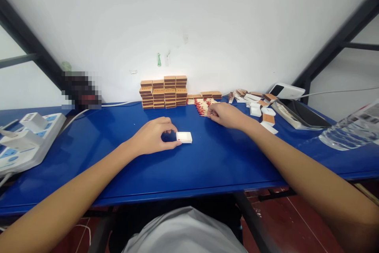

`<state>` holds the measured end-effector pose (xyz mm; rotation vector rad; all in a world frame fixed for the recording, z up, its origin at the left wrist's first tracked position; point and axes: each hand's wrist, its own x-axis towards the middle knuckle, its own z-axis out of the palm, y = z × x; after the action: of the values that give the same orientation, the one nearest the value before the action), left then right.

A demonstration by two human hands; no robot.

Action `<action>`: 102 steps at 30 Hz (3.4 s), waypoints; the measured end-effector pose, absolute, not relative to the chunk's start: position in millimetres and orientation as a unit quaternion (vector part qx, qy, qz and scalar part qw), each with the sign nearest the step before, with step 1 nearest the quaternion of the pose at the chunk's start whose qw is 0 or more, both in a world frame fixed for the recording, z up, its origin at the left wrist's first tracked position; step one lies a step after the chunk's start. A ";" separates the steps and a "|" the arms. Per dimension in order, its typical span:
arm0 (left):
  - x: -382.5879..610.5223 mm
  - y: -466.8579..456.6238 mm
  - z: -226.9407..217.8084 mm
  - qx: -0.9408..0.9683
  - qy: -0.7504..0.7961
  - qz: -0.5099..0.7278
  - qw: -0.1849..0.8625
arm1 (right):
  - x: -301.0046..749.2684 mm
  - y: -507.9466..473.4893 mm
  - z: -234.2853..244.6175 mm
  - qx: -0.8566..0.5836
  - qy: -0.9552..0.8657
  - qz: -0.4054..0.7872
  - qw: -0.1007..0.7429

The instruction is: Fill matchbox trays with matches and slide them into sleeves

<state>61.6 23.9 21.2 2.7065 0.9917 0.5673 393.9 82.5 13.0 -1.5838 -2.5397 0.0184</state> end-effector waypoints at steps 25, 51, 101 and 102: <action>63.0 23.9 20.3 0.916 0.338 0.187 0.106 | 388.1 84.3 9.3 -0.490 -0.864 0.030 0.108; 67.8 23.7 14.7 0.915 0.328 0.218 0.092 | 327.6 13.5 28.9 -0.377 -0.899 0.160 0.158; 67.3 23.3 14.3 0.908 0.345 0.219 0.087 | 324.0 16.9 22.0 -0.377 -0.897 0.129 0.192; 67.3 23.5 14.0 0.909 0.344 0.218 0.088 | 321.9 15.2 20.6 -0.375 -0.898 0.131 0.187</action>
<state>67.3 23.5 14.0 2.7066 1.0241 0.6486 321.9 15.2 20.6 -1.0568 -2.5286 0.3695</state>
